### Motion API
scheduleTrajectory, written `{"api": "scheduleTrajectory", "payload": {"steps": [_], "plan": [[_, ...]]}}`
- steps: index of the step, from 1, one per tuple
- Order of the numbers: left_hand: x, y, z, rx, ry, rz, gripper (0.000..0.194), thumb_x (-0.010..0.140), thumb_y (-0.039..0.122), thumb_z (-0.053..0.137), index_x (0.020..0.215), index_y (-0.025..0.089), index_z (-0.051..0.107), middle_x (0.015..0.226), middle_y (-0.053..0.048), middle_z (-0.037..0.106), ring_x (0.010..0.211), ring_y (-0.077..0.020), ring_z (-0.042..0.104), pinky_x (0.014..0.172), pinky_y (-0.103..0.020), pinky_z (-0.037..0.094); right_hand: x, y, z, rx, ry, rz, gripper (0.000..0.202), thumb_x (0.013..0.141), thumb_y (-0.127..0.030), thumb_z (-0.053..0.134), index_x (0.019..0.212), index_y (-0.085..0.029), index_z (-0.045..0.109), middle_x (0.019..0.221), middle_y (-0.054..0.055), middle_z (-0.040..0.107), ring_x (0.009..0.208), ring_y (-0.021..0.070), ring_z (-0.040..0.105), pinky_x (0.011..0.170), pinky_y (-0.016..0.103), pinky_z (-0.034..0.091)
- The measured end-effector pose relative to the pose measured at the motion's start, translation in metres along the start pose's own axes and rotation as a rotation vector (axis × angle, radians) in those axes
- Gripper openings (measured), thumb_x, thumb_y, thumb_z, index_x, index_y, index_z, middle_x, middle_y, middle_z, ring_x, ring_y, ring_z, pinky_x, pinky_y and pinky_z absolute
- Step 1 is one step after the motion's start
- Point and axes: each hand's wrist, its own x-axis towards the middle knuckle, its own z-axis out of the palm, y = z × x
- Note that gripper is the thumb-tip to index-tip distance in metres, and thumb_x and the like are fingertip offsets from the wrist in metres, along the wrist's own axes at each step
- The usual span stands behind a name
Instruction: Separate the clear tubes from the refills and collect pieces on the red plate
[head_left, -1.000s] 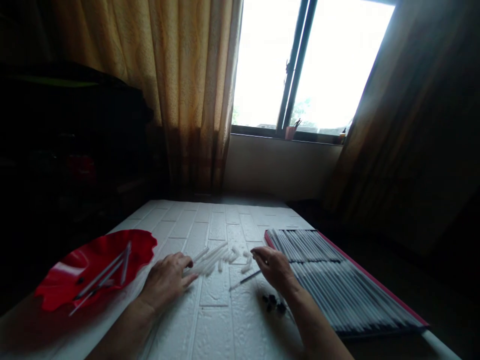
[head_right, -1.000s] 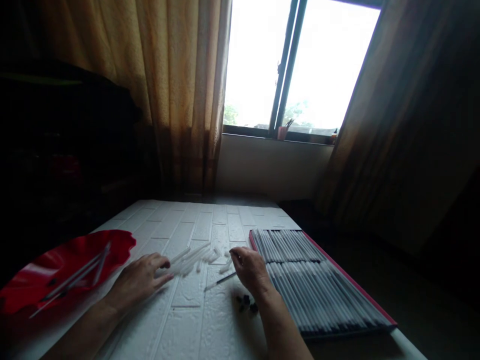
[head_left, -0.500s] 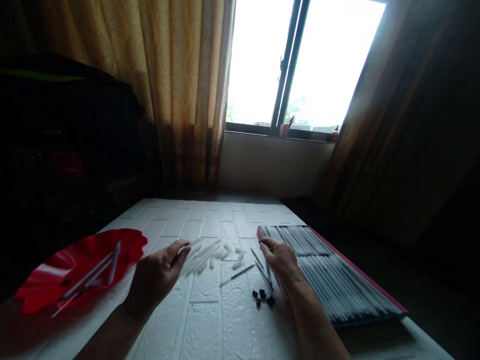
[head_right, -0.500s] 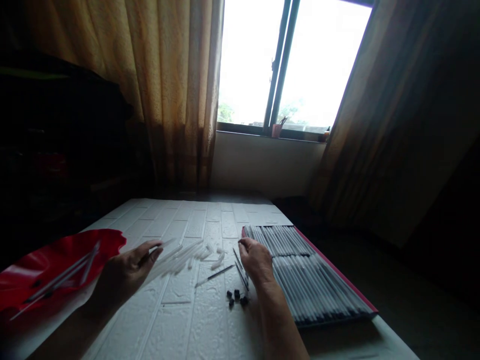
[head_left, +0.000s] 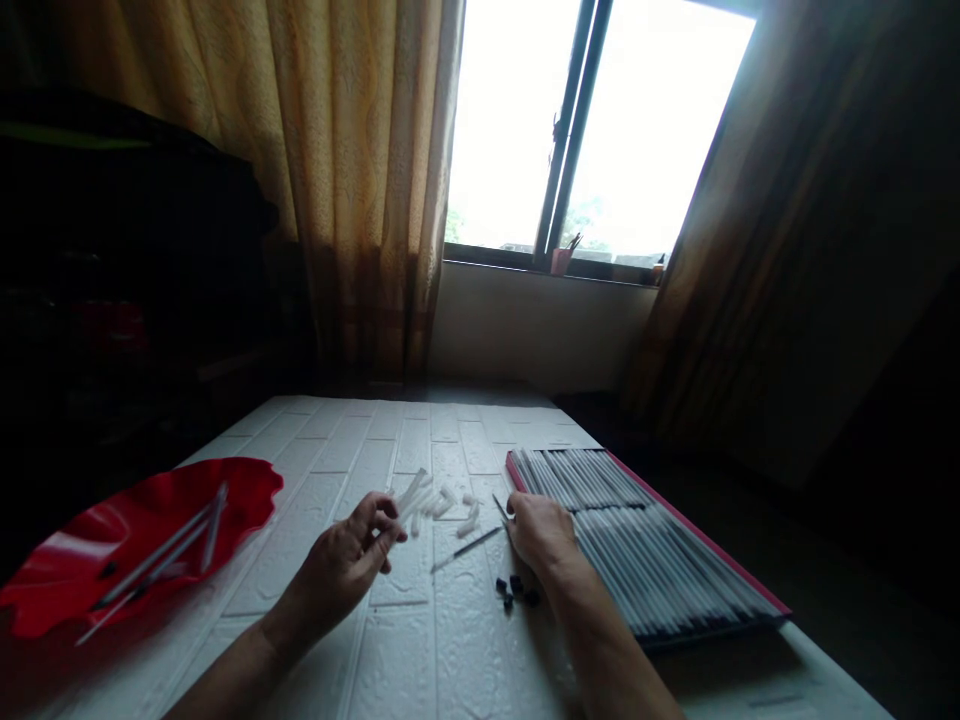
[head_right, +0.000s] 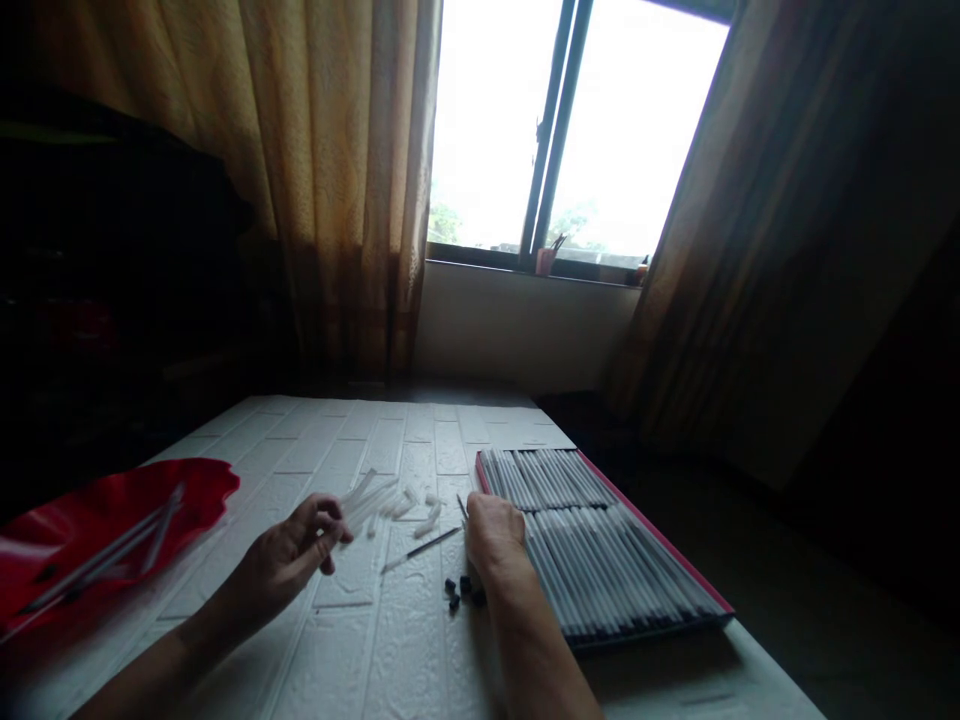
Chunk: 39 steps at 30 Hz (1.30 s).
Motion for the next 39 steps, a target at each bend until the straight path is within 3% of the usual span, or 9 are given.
{"api": "scheduleTrajectory", "payload": {"steps": [5,7,10,16,20,25,30,32,39], "plan": [[0.0,-0.005,0.004,0.03,-0.095,0.006,0.038,0.09,0.034,0.038,0.126,0.023,0.039,0.085,0.0,0.071,0.057,-0.0121,0.067,0.06,-0.023,0.052,-0.002,-0.007,-0.001,-0.018,-0.009,-0.046,0.033,0.079,-0.01,0.051,0.107,-0.02,0.066,0.092,0.012,0.072,0.082,0.0231,0.067,0.063,0.027,0.041],[0.0,-0.008,0.004,0.085,-0.1,0.009,0.036,0.09,0.035,0.037,0.123,0.023,0.047,0.086,0.0,0.071,0.059,-0.0122,0.068,0.061,-0.023,0.052,-0.004,-0.007,-0.003,-0.004,0.009,-0.074,0.044,0.081,-0.013,0.05,0.122,-0.027,0.058,0.099,0.009,0.07,0.083,0.0212,0.067,0.063,0.026,0.04],[-0.001,-0.011,0.005,0.167,-0.077,0.017,0.036,0.09,0.035,0.035,0.118,0.022,0.053,0.086,0.0,0.072,0.063,-0.0134,0.069,0.062,-0.023,0.051,-0.005,-0.007,-0.007,0.084,0.055,-0.134,0.046,0.084,-0.016,0.046,0.124,-0.035,0.056,0.105,0.004,0.066,0.085,0.019,0.065,0.066,0.025,0.041],[-0.003,-0.012,0.005,0.244,-0.005,0.026,0.035,0.089,0.031,0.037,0.119,0.028,0.054,0.087,0.003,0.075,0.079,-0.0155,0.071,0.07,-0.023,0.052,0.004,-0.007,0.002,0.713,0.183,-0.319,0.033,0.08,-0.017,0.045,0.105,-0.02,0.067,0.098,0.006,0.067,0.085,0.0176,0.063,0.074,0.027,0.048],[-0.003,-0.01,0.005,0.26,0.015,-0.005,0.033,0.089,0.03,0.037,0.118,0.03,0.054,0.089,0.004,0.075,0.083,-0.0153,0.071,0.073,-0.023,0.051,0.008,-0.008,0.008,1.083,0.264,-0.332,0.025,0.076,-0.028,0.056,0.097,-0.017,0.064,0.083,0.005,0.067,0.07,0.0159,0.062,0.057,0.024,0.049],[-0.002,-0.01,0.006,0.289,0.012,-0.027,0.032,0.089,0.029,0.039,0.117,0.029,0.056,0.092,0.002,0.074,0.087,-0.0167,0.07,0.076,-0.024,0.051,0.0,-0.015,-0.002,1.405,0.388,-0.26,0.026,0.085,-0.043,0.054,0.083,-0.018,0.059,0.061,0.0,0.063,0.042,0.0085,0.049,0.038,0.019,0.036],[-0.002,-0.011,0.008,0.29,-0.009,-0.046,0.033,0.089,0.027,0.041,0.118,0.029,0.056,0.096,0.002,0.075,0.091,-0.0177,0.07,0.078,-0.024,0.051,-0.009,-0.027,-0.011,1.561,0.281,-0.301,0.029,0.071,-0.039,0.072,0.088,-0.019,0.059,0.084,0.007,0.073,0.06,0.0161,0.066,0.041,0.02,0.043],[-0.003,-0.012,0.009,0.301,-0.009,-0.039,0.033,0.089,0.027,0.041,0.118,0.029,0.057,0.096,0.002,0.074,0.091,-0.0175,0.07,0.079,-0.024,0.051,-0.011,-0.03,-0.012,1.604,0.232,-0.309,0.032,0.068,-0.037,0.075,0.089,-0.02,0.058,0.083,0.006,0.073,0.061,0.0169,0.067,0.041,0.02,0.043],[-0.003,-0.016,0.01,0.308,0.009,0.024,0.032,0.089,0.027,0.04,0.115,0.027,0.058,0.098,0.0,0.075,0.09,-0.0178,0.07,0.08,-0.026,0.052,-0.017,-0.036,-0.01,1.811,0.166,-0.319,0.028,0.08,-0.046,0.064,0.084,-0.019,0.058,0.05,-0.006,0.058,0.037,0.0056,0.044,0.035,0.015,0.028]]}}
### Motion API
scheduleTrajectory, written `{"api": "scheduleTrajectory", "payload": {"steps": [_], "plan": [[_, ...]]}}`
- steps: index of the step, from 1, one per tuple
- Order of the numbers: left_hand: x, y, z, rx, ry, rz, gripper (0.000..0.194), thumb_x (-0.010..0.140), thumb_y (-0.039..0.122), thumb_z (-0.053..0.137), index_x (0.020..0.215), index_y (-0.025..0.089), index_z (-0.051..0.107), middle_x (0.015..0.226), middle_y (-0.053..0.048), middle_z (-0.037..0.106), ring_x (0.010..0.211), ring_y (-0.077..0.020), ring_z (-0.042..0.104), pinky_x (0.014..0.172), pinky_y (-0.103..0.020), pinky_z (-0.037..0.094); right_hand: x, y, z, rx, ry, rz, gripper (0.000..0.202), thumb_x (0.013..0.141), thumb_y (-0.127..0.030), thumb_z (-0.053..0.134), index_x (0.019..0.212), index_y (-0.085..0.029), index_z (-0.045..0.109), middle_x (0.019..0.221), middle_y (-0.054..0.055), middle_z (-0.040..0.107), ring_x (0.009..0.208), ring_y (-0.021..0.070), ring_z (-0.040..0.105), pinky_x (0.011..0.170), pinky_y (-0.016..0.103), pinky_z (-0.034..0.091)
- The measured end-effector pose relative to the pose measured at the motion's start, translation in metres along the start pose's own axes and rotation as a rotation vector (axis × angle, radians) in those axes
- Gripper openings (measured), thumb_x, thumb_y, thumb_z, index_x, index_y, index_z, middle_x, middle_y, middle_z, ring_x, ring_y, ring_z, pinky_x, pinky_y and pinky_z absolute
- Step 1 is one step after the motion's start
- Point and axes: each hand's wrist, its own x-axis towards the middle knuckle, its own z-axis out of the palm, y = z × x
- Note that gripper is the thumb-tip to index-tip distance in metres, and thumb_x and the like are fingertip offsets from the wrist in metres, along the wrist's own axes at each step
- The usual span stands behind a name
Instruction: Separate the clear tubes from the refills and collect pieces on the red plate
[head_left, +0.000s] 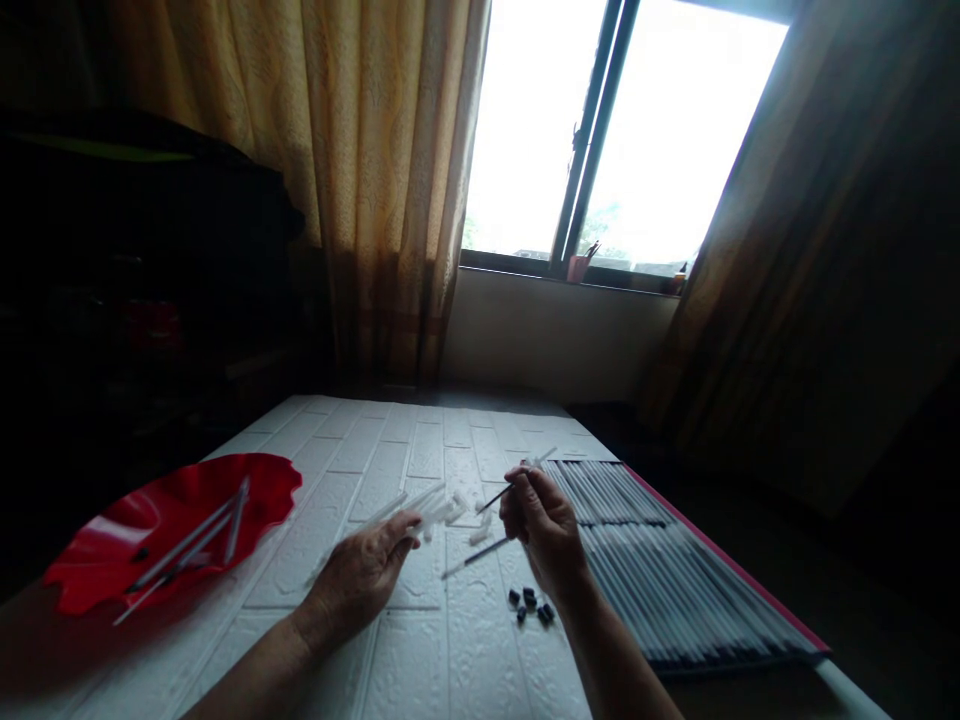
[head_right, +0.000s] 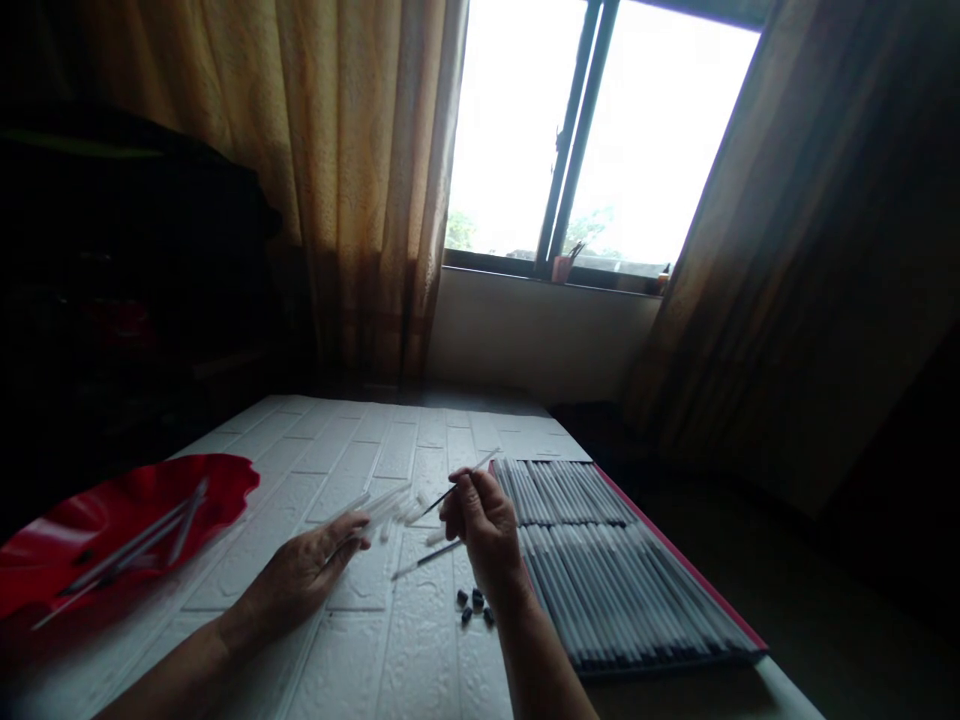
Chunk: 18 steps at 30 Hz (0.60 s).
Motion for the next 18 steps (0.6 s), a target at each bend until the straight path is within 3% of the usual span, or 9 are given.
{"api": "scheduleTrajectory", "payload": {"steps": [18], "plan": [[-0.001,0.001,0.003,0.044,0.003,0.071,0.031,0.09,0.028,0.039,0.114,0.023,0.058,0.098,-0.003,0.075,0.087,-0.0206,0.071,0.075,-0.029,0.055,-0.011,0.007,0.017,-0.091,-0.131,-0.018,0.032,0.085,-0.051,0.057,0.089,-0.019,0.056,0.056,-0.004,0.057,0.04,0.0059,0.045,0.037,0.017,0.029]]}}
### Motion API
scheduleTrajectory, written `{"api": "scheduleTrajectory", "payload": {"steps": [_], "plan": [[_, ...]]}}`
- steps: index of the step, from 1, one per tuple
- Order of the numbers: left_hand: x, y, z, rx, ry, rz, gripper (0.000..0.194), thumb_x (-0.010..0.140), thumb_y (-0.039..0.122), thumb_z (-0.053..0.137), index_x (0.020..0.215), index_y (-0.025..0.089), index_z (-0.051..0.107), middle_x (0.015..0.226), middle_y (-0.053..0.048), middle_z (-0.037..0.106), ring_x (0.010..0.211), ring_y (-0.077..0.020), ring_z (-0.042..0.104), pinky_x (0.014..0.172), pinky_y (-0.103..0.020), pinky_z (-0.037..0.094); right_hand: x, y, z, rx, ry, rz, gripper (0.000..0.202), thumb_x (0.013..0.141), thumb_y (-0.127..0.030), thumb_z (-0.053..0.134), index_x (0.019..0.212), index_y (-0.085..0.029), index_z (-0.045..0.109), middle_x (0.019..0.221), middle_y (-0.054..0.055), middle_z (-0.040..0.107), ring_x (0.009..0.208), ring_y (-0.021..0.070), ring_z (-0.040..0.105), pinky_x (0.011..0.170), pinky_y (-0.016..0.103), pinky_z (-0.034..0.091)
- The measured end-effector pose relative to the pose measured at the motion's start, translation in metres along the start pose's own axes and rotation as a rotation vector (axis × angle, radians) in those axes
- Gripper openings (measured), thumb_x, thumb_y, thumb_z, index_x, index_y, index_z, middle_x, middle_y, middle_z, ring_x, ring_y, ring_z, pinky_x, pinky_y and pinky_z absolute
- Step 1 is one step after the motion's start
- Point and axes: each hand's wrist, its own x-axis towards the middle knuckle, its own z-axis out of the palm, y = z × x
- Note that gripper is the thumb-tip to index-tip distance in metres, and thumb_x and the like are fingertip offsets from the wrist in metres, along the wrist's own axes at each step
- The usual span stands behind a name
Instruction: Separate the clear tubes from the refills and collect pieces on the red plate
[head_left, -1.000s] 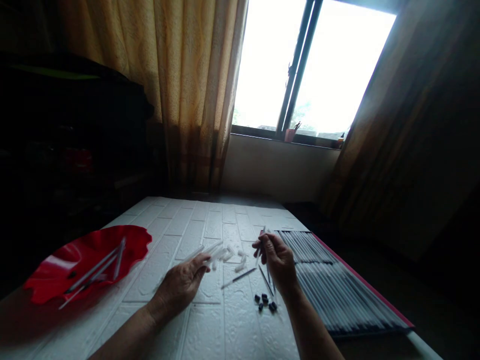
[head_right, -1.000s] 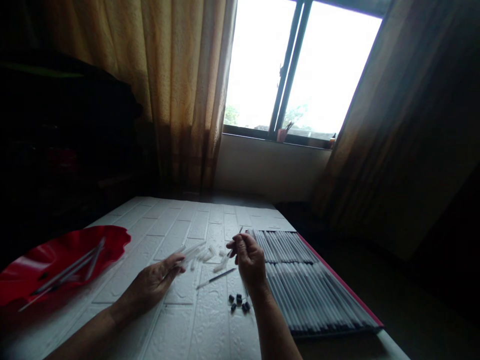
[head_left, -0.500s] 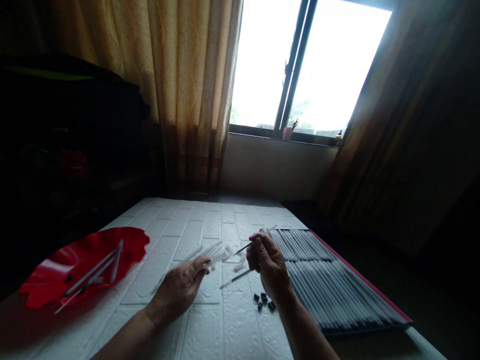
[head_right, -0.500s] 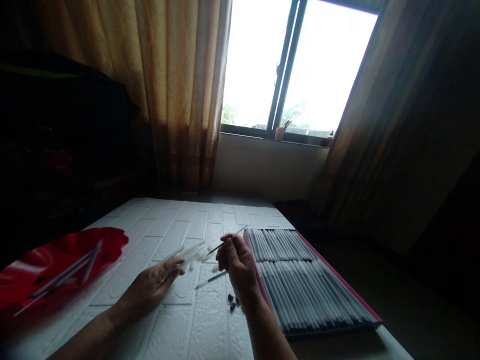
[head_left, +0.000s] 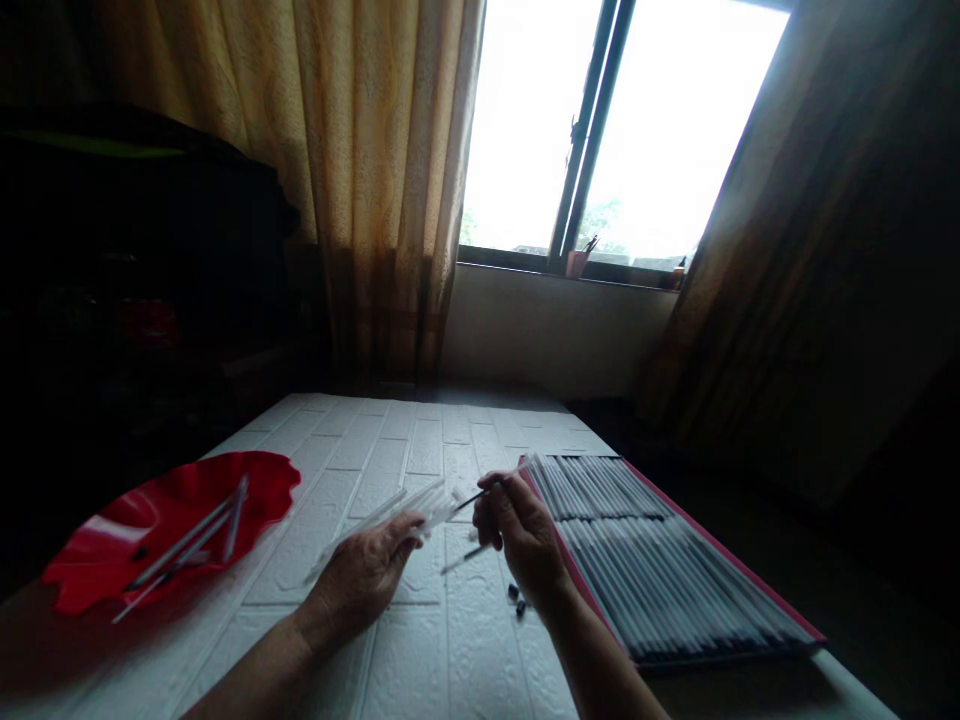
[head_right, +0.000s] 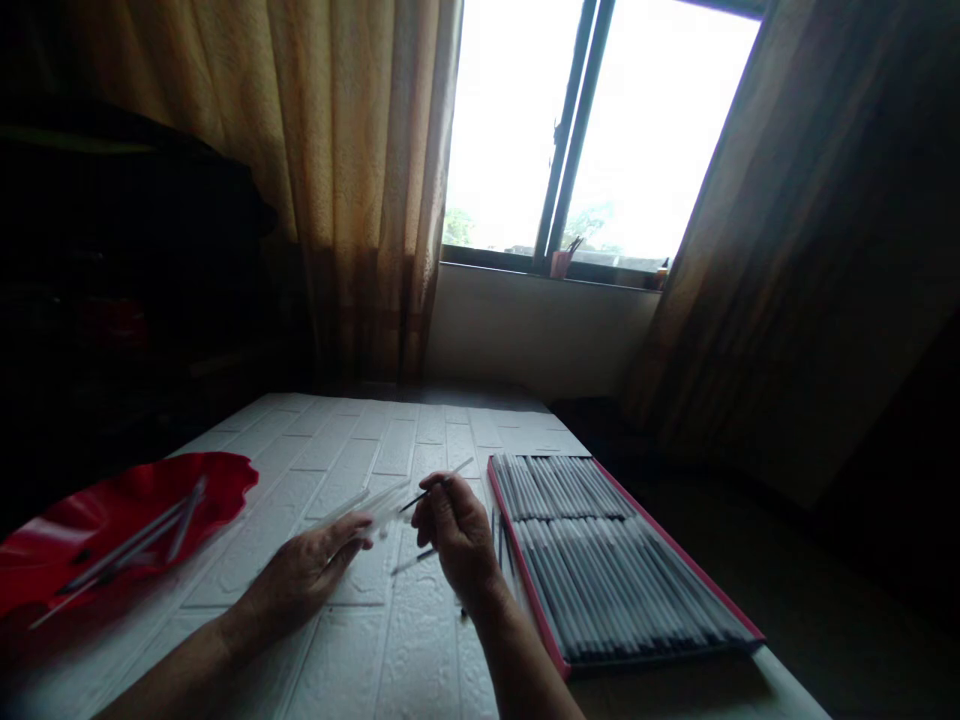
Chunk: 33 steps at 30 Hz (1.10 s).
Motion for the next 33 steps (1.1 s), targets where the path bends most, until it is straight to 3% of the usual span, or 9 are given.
{"api": "scheduleTrajectory", "payload": {"steps": [3,6,8,10,12,17,22,28,33], "plan": [[0.0,0.002,-0.001,-0.008,0.006,0.018,0.031,0.09,0.027,0.038,0.112,0.023,0.058,0.096,-0.003,0.075,0.086,-0.0206,0.072,0.073,-0.028,0.055,0.0,0.001,-0.001,-0.084,-0.081,0.023,0.031,0.086,-0.047,0.056,0.093,-0.017,0.06,0.056,-0.005,0.055,0.041,0.006,0.045,0.04,0.018,0.034],[0.0,0.003,-0.002,-0.046,0.007,0.023,0.029,0.09,0.028,0.038,0.112,0.024,0.057,0.097,-0.001,0.075,0.088,-0.0187,0.072,0.074,-0.026,0.055,0.002,-0.001,-0.01,-0.274,-0.17,0.062,0.034,0.085,-0.037,0.056,0.113,-0.017,0.058,0.063,-0.003,0.061,0.045,0.0081,0.051,0.045,0.021,0.042],[0.001,0.003,-0.002,-0.072,0.006,0.01,0.03,0.091,0.028,0.037,0.113,0.024,0.056,0.096,-0.001,0.075,0.088,-0.0181,0.071,0.076,-0.026,0.055,0.004,-0.003,-0.021,-0.427,-0.15,0.051,0.04,0.084,-0.031,0.054,0.123,-0.018,0.053,0.069,-0.001,0.065,0.048,0.0099,0.055,0.049,0.023,0.046],[0.001,0.002,-0.002,-0.077,0.007,-0.002,0.03,0.091,0.028,0.037,0.113,0.023,0.056,0.096,0.0,0.076,0.088,-0.0183,0.072,0.077,-0.027,0.055,0.006,-0.008,-0.034,-0.622,-0.099,0.011,0.033,0.083,-0.026,0.052,0.114,-0.018,0.06,0.072,0.002,0.068,0.053,0.012,0.059,0.053,0.024,0.047],[0.001,0.002,-0.001,-0.071,0.005,0.0,0.031,0.09,0.028,0.036,0.114,0.023,0.056,0.096,0.0,0.076,0.088,-0.0184,0.072,0.077,-0.028,0.055,0.006,-0.013,-0.047,-0.873,-0.117,-0.004,0.021,0.081,-0.024,0.053,0.093,-0.019,0.069,0.074,0.004,0.07,0.06,0.0144,0.062,0.057,0.024,0.046],[0.001,0.001,0.0,-0.047,0.015,0.024,0.031,0.091,0.028,0.036,0.113,0.022,0.056,0.089,0.0,0.076,0.081,-0.0173,0.072,0.072,-0.027,0.055,-0.006,-0.027,-0.061,-1.315,-0.394,0.238,0.014,0.072,-0.018,0.063,0.07,-0.025,0.076,0.069,0.002,0.073,0.066,0.0178,0.066,0.058,0.024,0.041],[0.002,-0.001,0.002,-0.012,0.015,0.055,0.028,0.091,0.028,0.037,0.111,0.021,0.056,0.084,0.0,0.075,0.075,-0.0159,0.072,0.068,-0.024,0.054,-0.013,-0.031,-0.052,-1.481,-0.464,0.369,0.013,0.065,-0.021,0.072,0.073,-0.029,0.077,0.076,0.003,0.075,0.076,0.0217,0.068,0.06,0.025,0.04],[0.0,-0.004,0.005,0.0,0.012,0.088,0.028,0.09,0.026,0.039,0.11,0.021,0.057,0.086,-0.002,0.075,0.077,-0.0166,0.072,0.067,-0.024,0.054,-0.014,-0.026,-0.042,-1.537,-0.533,0.289,0.016,0.073,-0.014,0.062,0.08,-0.023,0.074,0.086,0.007,0.074,0.084,0.0217,0.067,0.065,0.025,0.039],[-0.001,-0.004,0.006,0.006,0.008,0.108,0.028,0.089,0.023,0.041,0.111,0.021,0.058,0.087,-0.003,0.075,0.081,-0.0177,0.072,0.069,-0.024,0.055,-0.014,-0.021,-0.039,-1.522,-0.475,0.18,0.016,0.081,-0.014,0.055,0.081,-0.02,0.069,0.081,0.006,0.073,0.076,0.0188,0.066,0.061,0.023,0.036]]}}
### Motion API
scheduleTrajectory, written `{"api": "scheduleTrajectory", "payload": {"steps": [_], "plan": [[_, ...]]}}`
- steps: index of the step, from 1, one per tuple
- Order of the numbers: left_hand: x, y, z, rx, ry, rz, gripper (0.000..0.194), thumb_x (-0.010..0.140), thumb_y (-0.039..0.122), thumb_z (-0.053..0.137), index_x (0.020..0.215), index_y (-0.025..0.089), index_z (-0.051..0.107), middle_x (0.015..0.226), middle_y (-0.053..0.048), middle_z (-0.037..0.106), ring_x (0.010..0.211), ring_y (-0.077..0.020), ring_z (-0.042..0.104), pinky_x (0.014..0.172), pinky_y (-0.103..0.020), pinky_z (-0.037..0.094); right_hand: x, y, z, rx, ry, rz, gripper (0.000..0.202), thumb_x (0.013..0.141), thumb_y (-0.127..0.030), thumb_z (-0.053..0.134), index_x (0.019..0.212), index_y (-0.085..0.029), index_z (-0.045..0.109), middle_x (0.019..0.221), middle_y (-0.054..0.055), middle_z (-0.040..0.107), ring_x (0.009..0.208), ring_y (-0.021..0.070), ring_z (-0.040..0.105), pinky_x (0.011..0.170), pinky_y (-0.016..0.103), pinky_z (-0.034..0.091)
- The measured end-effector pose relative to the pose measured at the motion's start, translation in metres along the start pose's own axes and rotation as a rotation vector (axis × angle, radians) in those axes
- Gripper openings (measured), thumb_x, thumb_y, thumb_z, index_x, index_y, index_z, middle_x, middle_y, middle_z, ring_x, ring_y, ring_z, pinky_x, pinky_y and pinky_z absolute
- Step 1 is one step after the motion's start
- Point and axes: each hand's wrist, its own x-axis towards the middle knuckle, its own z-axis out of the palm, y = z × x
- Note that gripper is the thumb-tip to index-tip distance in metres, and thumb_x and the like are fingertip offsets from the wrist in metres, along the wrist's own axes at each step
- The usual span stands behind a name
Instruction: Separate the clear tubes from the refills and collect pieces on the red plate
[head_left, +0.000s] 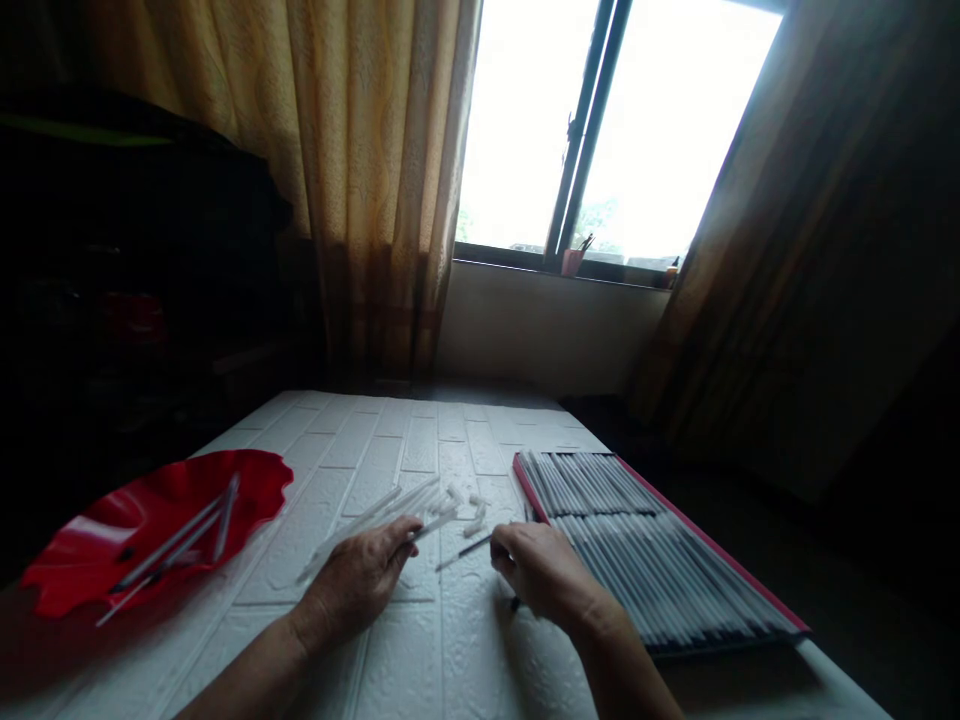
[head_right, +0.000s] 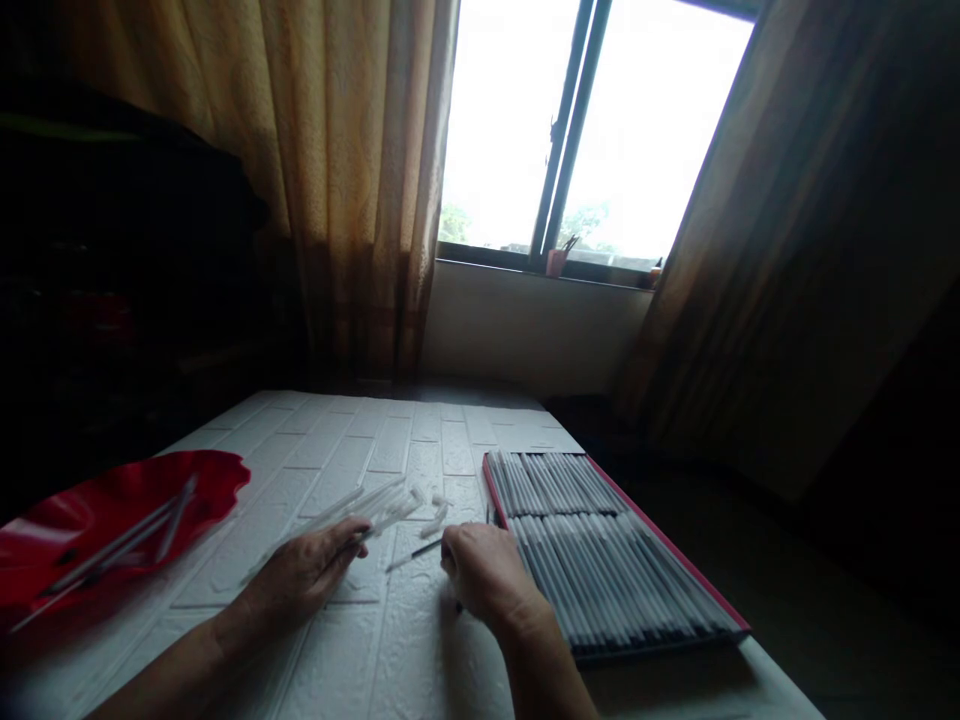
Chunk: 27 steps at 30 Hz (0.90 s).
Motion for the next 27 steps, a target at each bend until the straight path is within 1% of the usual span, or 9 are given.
{"api": "scheduleTrajectory", "payload": {"steps": [4,7,9,12,16,18,20,24,27], "plan": [[0.0,0.002,-0.001,-0.003,-0.032,-0.024,0.027,0.089,0.023,0.041,0.111,0.022,0.058,0.09,-0.004,0.075,0.082,-0.0189,0.072,0.071,-0.026,0.055,0.005,-0.002,0.002,0.081,0.099,-0.017,0.019,0.089,-0.018,0.047,0.086,-0.019,0.066,0.077,0.004,0.072,0.07,0.0156,0.064,0.058,0.022,0.035],[0.0,0.002,-0.002,0.005,-0.055,-0.041,0.028,0.089,0.022,0.04,0.111,0.022,0.057,0.089,-0.003,0.075,0.082,-0.0191,0.072,0.072,-0.027,0.055,0.005,-0.002,0.003,0.117,0.105,-0.046,0.018,0.087,-0.016,0.05,0.082,-0.02,0.066,0.079,0.003,0.071,0.073,0.0149,0.064,0.062,0.021,0.037],[0.0,0.003,-0.003,0.012,-0.071,-0.051,0.029,0.089,0.021,0.041,0.112,0.022,0.057,0.089,-0.003,0.075,0.082,-0.0192,0.072,0.072,-0.028,0.055,0.004,-0.002,0.002,0.158,0.075,-0.074,0.015,0.084,-0.017,0.054,0.08,-0.021,0.068,0.078,0.002,0.07,0.073,0.0145,0.063,0.063,0.021,0.038],[0.0,0.004,-0.004,0.03,-0.083,-0.066,0.029,0.089,0.022,0.041,0.113,0.022,0.057,0.09,-0.004,0.075,0.084,-0.0196,0.071,0.072,-0.028,0.054,0.001,-0.003,0.003,0.254,-0.004,-0.133,0.01,0.078,-0.024,0.065,0.086,-0.023,0.07,0.08,0.0,0.071,0.072,0.0145,0.063,0.064,0.022,0.04],[0.001,0.006,-0.006,0.051,-0.098,-0.085,0.028,0.089,0.022,0.042,0.113,0.022,0.057,0.095,-0.004,0.074,0.087,-0.0205,0.071,0.075,-0.029,0.054,0.0,-0.011,0.007,0.269,-0.076,-0.235,0.029,0.071,-0.025,0.072,0.099,-0.028,0.071,0.086,0.0,0.072,0.076,0.0162,0.064,0.068,0.023,0.042],[0.002,0.008,-0.007,0.055,-0.112,-0.09,0.028,0.089,0.021,0.042,0.112,0.023,0.057,0.096,-0.004,0.074,0.087,-0.0206,0.071,0.075,-0.029,0.054,0.001,-0.017,0.009,0.259,-0.118,-0.285,0.027,0.071,-0.023,0.071,0.098,-0.028,0.072,0.085,0.0,0.071,0.072,0.0152,0.064,0.066,0.022,0.042],[0.002,0.009,-0.008,0.055,-0.123,-0.091,0.027,0.089,0.02,0.042,0.112,0.023,0.057,0.095,-0.004,0.074,0.087,-0.0202,0.071,0.075,-0.028,0.054,0.001,-0.023,0.011,0.241,-0.13,-0.311,0.02,0.072,-0.021,0.068,0.09,-0.027,0.074,0.085,0.001,0.071,0.07,0.0146,0.063,0.065,0.021,0.042],[0.003,0.01,-0.01,0.054,-0.14,-0.096,0.028,0.089,0.019,0.042,0.113,0.022,0.056,0.096,-0.004,0.074,0.088,-0.0197,0.071,0.075,-0.028,0.054,0.003,-0.027,0.012,0.277,-0.077,-0.28,0.016,0.075,-0.013,0.06,0.081,-0.022,0.073,0.076,0.001,0.07,0.068,0.0139,0.062,0.063,0.021,0.041],[0.002,0.012,-0.012,0.051,-0.147,-0.095,0.027,0.089,0.02,0.044,0.113,0.021,0.058,0.097,-0.005,0.074,0.09,-0.0197,0.07,0.077,-0.028,0.054,0.006,-0.019,0.012,0.395,0.034,-0.214,0.017,0.08,-0.011,0.055,0.081,-0.019,0.07,0.071,0.001,0.069,0.064,0.0127,0.061,0.059,0.02,0.041]]}}
